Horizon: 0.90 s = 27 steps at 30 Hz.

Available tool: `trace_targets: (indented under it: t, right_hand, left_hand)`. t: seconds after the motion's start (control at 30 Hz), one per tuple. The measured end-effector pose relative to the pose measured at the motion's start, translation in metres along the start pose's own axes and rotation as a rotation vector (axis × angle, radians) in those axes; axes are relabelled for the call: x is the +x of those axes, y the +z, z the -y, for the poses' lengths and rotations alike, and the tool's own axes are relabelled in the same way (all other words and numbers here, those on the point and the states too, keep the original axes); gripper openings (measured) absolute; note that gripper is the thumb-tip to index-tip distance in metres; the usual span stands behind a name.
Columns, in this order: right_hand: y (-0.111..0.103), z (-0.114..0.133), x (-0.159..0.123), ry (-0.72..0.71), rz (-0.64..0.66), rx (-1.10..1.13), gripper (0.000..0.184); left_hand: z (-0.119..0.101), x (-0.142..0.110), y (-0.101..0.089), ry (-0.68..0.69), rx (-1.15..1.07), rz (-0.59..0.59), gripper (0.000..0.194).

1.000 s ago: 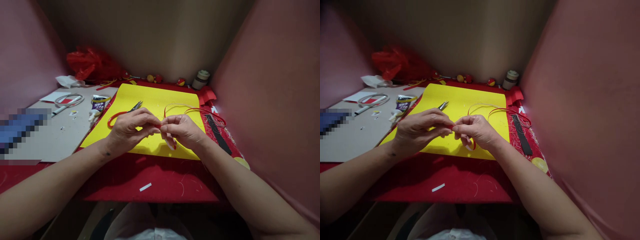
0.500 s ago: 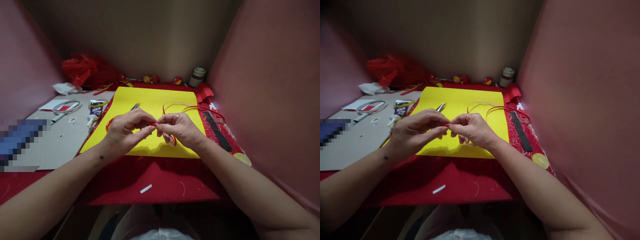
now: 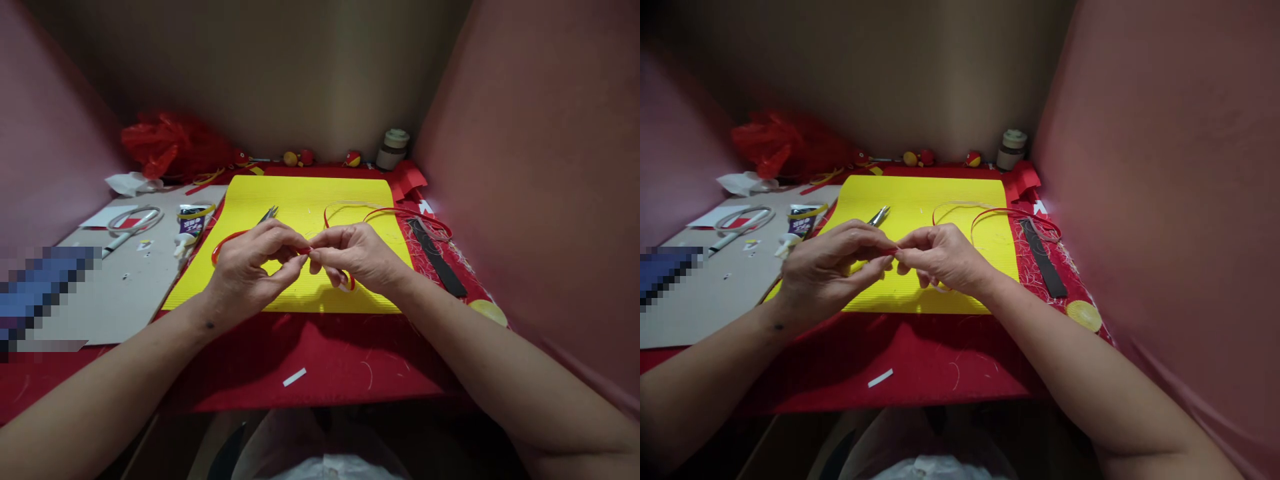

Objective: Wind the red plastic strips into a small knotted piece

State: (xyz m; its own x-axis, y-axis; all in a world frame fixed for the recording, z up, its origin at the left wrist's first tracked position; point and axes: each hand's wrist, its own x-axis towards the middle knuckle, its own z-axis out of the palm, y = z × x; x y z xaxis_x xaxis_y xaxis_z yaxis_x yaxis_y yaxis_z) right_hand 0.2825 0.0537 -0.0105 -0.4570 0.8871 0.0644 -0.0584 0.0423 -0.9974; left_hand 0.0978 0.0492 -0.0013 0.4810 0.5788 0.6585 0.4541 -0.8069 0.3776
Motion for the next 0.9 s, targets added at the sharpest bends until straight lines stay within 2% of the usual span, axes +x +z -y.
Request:
trace_targets:
  t: [0.2, 0.33, 0.43, 0.57, 0.63, 0.8, 0.9]
  right_hand:
    - [0.000, 0.001, 0.000, 0.019, -0.025, -0.096, 0.032]
    - [0.004, 0.006, 0.000, 0.090, -0.090, -0.142, 0.034]
    - [0.007, 0.008, -0.001, 0.121, -0.114, -0.173, 0.027]
    - [0.008, 0.007, -0.002, 0.088, -0.134, -0.168, 0.018]
    - [0.006, 0.006, -0.002, 0.071, -0.117, -0.143, 0.018]
    - [-0.004, 0.002, -0.001, 0.077, 0.022, -0.067, 0.019]
    - [-0.007, -0.001, 0.000, 0.064, 0.084, -0.029, 0.018]
  left_hand:
    - [-0.001, -0.001, 0.000, 0.009, 0.048, -0.020, 0.007]
    - [0.002, -0.001, 0.001, 0.059, 0.145, -0.017, 0.007]
    - [0.005, -0.004, 0.003, 0.092, 0.195, -0.015, 0.008]
    - [0.005, -0.005, 0.004, 0.116, 0.216, -0.016, 0.008]
    - [0.006, -0.004, 0.002, 0.129, 0.203, -0.008, 0.009]
    - [0.012, 0.002, -0.008, 0.159, 0.059, 0.119, 0.009]
    - [0.016, 0.003, -0.010, 0.162, 0.046, 0.098, 0.008]
